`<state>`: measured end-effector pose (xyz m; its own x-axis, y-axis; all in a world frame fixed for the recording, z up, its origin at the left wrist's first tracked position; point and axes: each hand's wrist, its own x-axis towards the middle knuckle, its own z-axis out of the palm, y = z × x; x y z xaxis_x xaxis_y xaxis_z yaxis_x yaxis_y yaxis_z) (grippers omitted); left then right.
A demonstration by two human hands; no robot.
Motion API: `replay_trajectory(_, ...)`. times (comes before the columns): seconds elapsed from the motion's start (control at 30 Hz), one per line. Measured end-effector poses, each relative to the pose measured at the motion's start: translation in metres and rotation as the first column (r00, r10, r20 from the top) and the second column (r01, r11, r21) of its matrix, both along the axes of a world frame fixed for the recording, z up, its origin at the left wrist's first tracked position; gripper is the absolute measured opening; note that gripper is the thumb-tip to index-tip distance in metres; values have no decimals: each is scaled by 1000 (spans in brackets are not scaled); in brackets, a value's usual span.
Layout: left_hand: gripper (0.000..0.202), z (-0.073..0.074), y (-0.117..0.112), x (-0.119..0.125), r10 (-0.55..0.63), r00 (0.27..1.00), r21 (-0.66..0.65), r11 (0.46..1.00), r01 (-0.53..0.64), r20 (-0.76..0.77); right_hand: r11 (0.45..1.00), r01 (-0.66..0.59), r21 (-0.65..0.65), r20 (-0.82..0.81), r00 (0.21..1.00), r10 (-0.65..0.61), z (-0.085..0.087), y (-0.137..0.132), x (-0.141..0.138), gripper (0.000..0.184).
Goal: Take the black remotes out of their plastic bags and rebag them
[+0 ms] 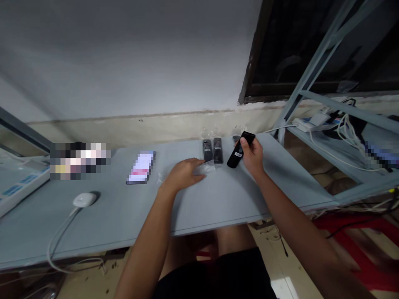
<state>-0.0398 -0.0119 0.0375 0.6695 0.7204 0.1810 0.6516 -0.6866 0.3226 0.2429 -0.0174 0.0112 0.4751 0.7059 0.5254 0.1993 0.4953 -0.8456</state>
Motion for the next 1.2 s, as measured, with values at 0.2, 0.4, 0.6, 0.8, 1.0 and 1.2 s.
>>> replay_trajectory(0.2, 41, -3, -2, 8, -48, 998, -21, 999, 49, 34, 956, -225, -187, 287, 918, 272, -10, -6, -3, 30)
replay_trajectory(0.4, 36, -8, -4, 10, -111, 985, -32, 993, 116, 134, 877, -213, -430, 424, 810, 404, -16, -6, -3, 32)
replay_trajectory(0.6, 46, -6, -12, 24, -245, 930, 45, 969, 242, 275, 900, -233, -368, 264, 902, 342, -6, -7, -10, 40)
replay_trajectory(0.8, 37, -2, -9, 29, -147, 966, 410, 911, 49, 212, 771, -461, -439, 12, 855, 518, -6, -11, -18, 47)
replay_trajectory(1.0, 40, -4, -6, 29, -136, 989, 450, 887, 100, 50, 697, -562, -445, 20, 772, 635, -4, -17, -23, 45)
replay_trajectory(1.2, 40, -9, -1, 25, -128, 991, 424, 900, 103, 30, 719, -522, -460, 45, 794, 606, -13, -12, -18, 51)
